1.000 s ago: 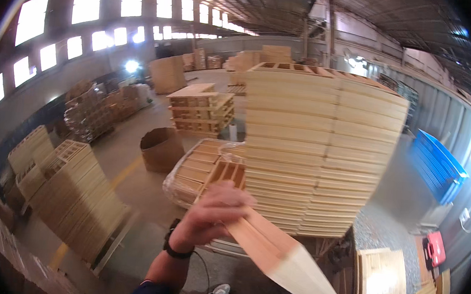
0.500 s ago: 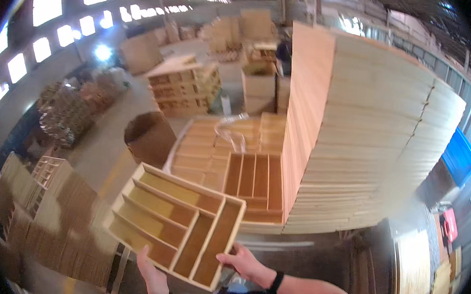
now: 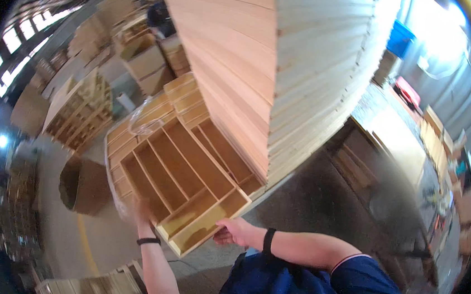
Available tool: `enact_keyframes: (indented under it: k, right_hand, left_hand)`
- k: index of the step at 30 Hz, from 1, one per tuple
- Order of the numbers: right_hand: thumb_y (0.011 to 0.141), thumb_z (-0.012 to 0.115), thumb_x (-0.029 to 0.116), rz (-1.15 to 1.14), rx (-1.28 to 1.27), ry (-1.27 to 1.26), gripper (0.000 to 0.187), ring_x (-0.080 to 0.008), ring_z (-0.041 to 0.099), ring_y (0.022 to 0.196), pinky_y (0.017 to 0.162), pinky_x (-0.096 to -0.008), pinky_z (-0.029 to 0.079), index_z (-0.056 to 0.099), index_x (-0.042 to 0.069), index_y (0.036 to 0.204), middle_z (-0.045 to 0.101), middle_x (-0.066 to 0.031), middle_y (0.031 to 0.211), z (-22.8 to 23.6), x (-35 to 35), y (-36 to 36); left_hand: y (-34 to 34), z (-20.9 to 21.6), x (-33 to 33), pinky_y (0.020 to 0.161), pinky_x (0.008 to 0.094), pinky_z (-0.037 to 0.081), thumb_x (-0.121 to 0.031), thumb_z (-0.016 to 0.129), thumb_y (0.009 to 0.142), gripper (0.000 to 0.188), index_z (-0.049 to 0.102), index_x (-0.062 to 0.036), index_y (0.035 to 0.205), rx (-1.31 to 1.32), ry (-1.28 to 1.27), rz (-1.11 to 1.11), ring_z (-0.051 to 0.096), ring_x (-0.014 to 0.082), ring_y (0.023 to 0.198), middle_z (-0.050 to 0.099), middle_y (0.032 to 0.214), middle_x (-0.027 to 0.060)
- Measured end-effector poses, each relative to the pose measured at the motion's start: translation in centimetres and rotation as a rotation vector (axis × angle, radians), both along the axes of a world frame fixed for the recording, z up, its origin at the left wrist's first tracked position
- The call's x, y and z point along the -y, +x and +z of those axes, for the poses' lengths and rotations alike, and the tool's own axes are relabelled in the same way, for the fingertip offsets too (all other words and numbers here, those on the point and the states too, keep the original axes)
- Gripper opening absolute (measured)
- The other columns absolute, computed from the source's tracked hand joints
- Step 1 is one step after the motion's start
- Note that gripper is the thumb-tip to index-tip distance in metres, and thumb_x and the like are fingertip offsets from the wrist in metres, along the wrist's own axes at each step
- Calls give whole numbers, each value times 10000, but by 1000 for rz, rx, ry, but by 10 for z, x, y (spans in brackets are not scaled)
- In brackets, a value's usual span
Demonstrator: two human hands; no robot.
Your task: Assembling a multi-compartment wooden drawer organizer using a pneumatic staple gun.
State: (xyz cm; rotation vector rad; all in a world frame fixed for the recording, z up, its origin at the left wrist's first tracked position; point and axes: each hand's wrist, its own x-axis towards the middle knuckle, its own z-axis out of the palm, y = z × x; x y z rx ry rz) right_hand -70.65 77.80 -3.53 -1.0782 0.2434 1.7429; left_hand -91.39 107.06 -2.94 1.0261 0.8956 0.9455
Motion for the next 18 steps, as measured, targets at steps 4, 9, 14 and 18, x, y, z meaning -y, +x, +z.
enact_keyframes:
  k: [4,9,14,18]
  right_hand:
    - [1021,629,174,-149,84,-19,307,-355,760,975,904,-481,650,672,-84,1182,749,-241,1090,-5,-18,17]
    - [979,624,184,-173,131,-27,351,-368,762,972,897,-462,652,668,-104,1175,742,-243,1088,-16,-25,42]
    - [987,614,211,-134,206,-15,380,-392,769,940,841,-461,672,637,-116,1181,727,-264,1080,-28,-21,57]
    - [983,616,210,-86,260,-2,393,-412,775,960,832,-470,678,617,-119,1199,716,-300,1099,-32,-11,66]
  left_hand:
    - [60,-8,-28,1068,392,487,-35,582,847,775,418,-95,1602,5,-40,-194,579,270,1267,577,1442,114]
    - [98,-40,-41,1054,404,486,-44,582,850,697,480,-82,1538,-70,-29,-241,578,269,1253,600,1363,115]
    - [95,-78,-66,961,405,534,-24,571,845,617,550,-84,1459,2,-189,-322,618,270,1160,624,1293,104]
    - [107,-93,-63,859,366,544,37,587,815,527,619,-23,1338,-126,-42,-248,663,255,998,677,1088,97]
